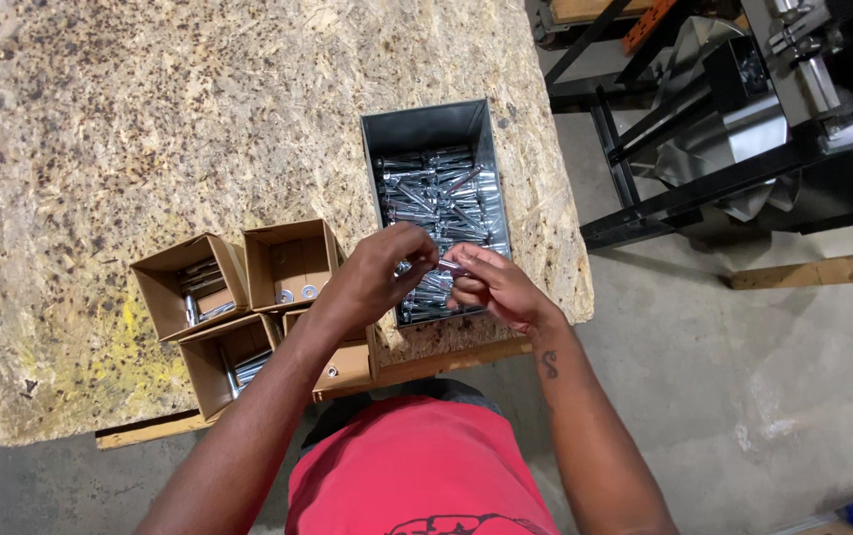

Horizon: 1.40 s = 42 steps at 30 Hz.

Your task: The person repeatedly picks bolts and washers from small cardboard boxes on a workbench, threads the washers onto the bolts by hand, and places the assembled fasteners into a metal bin. The process continues throughout the clip with multiple fasteners being prepared.

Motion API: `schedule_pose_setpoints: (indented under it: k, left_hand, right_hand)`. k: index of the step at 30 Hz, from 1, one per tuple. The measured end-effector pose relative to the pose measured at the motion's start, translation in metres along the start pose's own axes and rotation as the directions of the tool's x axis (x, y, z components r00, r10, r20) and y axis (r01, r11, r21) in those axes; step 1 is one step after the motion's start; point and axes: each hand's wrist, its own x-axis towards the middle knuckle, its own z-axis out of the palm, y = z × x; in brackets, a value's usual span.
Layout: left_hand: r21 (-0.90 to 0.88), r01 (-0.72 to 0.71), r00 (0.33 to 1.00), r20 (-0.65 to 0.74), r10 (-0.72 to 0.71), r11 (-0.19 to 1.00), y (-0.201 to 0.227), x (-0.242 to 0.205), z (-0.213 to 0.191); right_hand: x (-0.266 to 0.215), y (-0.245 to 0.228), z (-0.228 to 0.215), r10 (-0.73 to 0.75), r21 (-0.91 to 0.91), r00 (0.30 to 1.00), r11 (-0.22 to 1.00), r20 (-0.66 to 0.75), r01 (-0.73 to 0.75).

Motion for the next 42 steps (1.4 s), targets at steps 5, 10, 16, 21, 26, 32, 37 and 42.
schedule_pose_setpoints:
  k: [5, 10, 16, 21, 26, 32, 37, 42]
  left_hand:
    - [0.035, 0.061, 0.991, -0.122, -0.056, 0.998, -0.024, -0.007, 0.008]
    - [-0.001, 0.126, 0.966, -0.228, -0.123, 0.992, -0.014, -0.022, 0.0]
    - [-0.157, 0.185, 0.927, -0.3, -0.225, 0.97, -0.014, -0.06, 0.005]
    - [-0.212, 0.185, 0.883, -0.394, -0.257, 0.96, -0.011, -0.087, 0.003]
    - [-0.164, 0.225, 0.861, -0.428, -0.275, 0.96, -0.002, -0.11, 0.005]
    - [-0.166, 0.247, 0.847, -0.442, -0.296, 0.955, 0.037, -0.139, 0.011]
    - [-0.12, 0.225, 0.872, -0.418, -0.255, 0.967, 0.034, -0.179, 0.0]
    - [-0.08, 0.383, 0.757, -0.544, -0.362, 0.92, 0.021, -0.215, -0.04]
  right_hand:
    - [0.016, -0.037, 0.013, -0.029, -0.767, 0.992, 0.632, 0.123, 0.113]
    - [0.057, -0.068, 0.008, -0.166, -0.957, 0.968, -0.253, 0.187, 0.142]
    - [0.135, -0.03, -0.092, -0.369, -0.609, 0.789, -0.793, 0.492, 0.009]
    - [0.151, -0.025, -0.091, -0.355, -0.472, 0.731, -0.88, 0.582, -0.052]
    - [0.163, -0.03, -0.1, -0.266, -0.426, 0.815, -0.904, 0.515, -0.026]
    - [0.173, -0.041, -0.103, -0.17, -0.512, 0.927, -0.858, 0.335, 0.028]
    - [0.18, -0.043, -0.109, -0.176, -0.649, 0.967, -0.76, 0.186, -0.014]
    - [0.175, -0.043, -0.102, -0.201, -0.715, 0.978, -0.691, 0.046, -0.108]
